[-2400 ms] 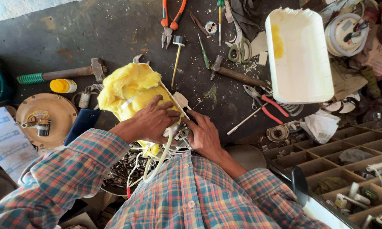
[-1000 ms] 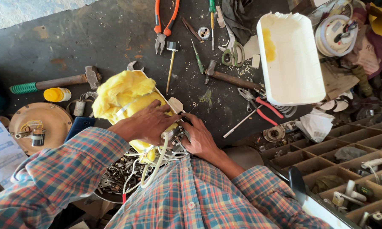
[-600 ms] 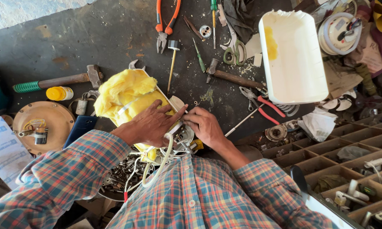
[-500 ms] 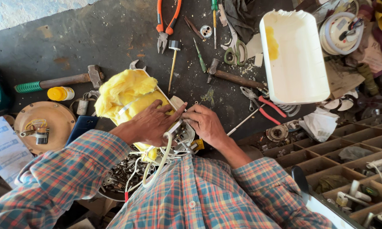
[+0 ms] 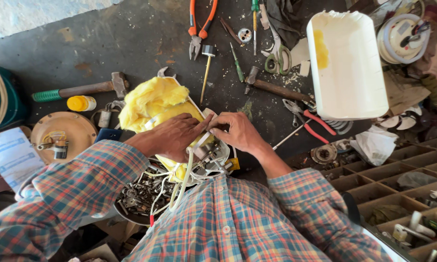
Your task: The person places yellow fibrous insulation material around a cylindrical electrical component on a workbench. They press and adjust the insulation by hand, then use a screwdriver to secure or adjust a small part of the assembly. The person continues to pack and smooth the insulation around the component.
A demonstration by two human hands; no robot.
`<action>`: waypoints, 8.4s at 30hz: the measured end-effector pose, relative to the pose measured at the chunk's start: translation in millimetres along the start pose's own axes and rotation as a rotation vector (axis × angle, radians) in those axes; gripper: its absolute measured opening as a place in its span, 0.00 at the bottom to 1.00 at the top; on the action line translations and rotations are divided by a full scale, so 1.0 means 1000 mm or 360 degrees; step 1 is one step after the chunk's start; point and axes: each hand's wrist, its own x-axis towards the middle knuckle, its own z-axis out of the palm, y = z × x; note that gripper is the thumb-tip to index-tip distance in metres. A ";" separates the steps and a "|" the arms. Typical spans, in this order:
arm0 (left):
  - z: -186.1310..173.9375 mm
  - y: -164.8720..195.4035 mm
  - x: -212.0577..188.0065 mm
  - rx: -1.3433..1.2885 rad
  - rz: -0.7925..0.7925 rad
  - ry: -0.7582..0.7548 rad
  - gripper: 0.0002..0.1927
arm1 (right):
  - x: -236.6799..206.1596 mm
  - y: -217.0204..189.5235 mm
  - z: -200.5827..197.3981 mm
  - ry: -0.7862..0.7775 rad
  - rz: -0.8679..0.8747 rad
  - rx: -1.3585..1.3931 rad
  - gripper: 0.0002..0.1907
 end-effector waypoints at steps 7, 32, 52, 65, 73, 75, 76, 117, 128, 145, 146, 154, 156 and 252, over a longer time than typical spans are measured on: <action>0.002 -0.003 -0.020 -0.0205 0.0209 0.0571 0.49 | -0.003 -0.005 0.005 -0.0069 0.0208 0.0243 0.09; 0.029 0.080 -0.110 -0.1652 -0.0648 0.0921 0.37 | 0.017 -0.035 0.023 0.0109 0.0104 0.0020 0.11; 0.042 0.107 -0.095 -0.1406 -0.1181 0.1213 0.39 | 0.025 -0.038 0.031 0.0107 0.0048 0.0042 0.13; 0.030 0.098 -0.106 -0.1456 -0.0978 0.0965 0.31 | 0.032 -0.010 0.040 0.0209 0.0120 -0.0002 0.10; 0.013 0.057 -0.058 -0.0236 -0.0481 0.0886 0.36 | 0.018 0.019 0.044 0.0293 0.0261 -0.0082 0.09; 0.010 0.042 -0.048 -0.0157 -0.0382 0.0636 0.39 | 0.014 0.026 0.044 0.0306 0.0231 -0.0124 0.09; 0.008 0.034 -0.045 -0.0054 -0.0326 0.0503 0.42 | 0.012 0.029 0.044 0.0295 0.0275 -0.0140 0.08; -0.004 0.010 0.021 0.0127 -0.0223 -0.0786 0.79 | -0.043 0.039 0.065 0.0469 0.0557 0.0370 0.13; -0.021 0.016 0.038 0.0140 -0.0267 -0.0911 0.79 | -0.075 0.030 0.064 0.0294 0.0049 -0.0661 0.25; -0.018 0.012 0.045 0.0173 -0.0193 -0.0885 0.81 | -0.070 0.027 0.062 0.0146 0.0127 -0.0696 0.28; -0.017 0.012 0.045 0.0190 -0.0199 -0.0904 0.81 | -0.069 0.029 0.063 0.0147 0.0115 -0.0666 0.28; -0.010 0.009 0.037 0.0163 -0.0102 -0.0854 0.84 | -0.068 0.038 0.066 0.0090 0.0190 -0.0493 0.28; -0.010 0.008 0.036 0.0144 -0.0067 -0.0799 0.86 | -0.068 0.038 0.066 0.0110 0.0180 -0.0505 0.29; -0.031 0.022 0.033 0.0121 -0.0344 -0.0871 0.81 | -0.059 0.040 0.053 -0.0237 0.0059 -0.0504 0.33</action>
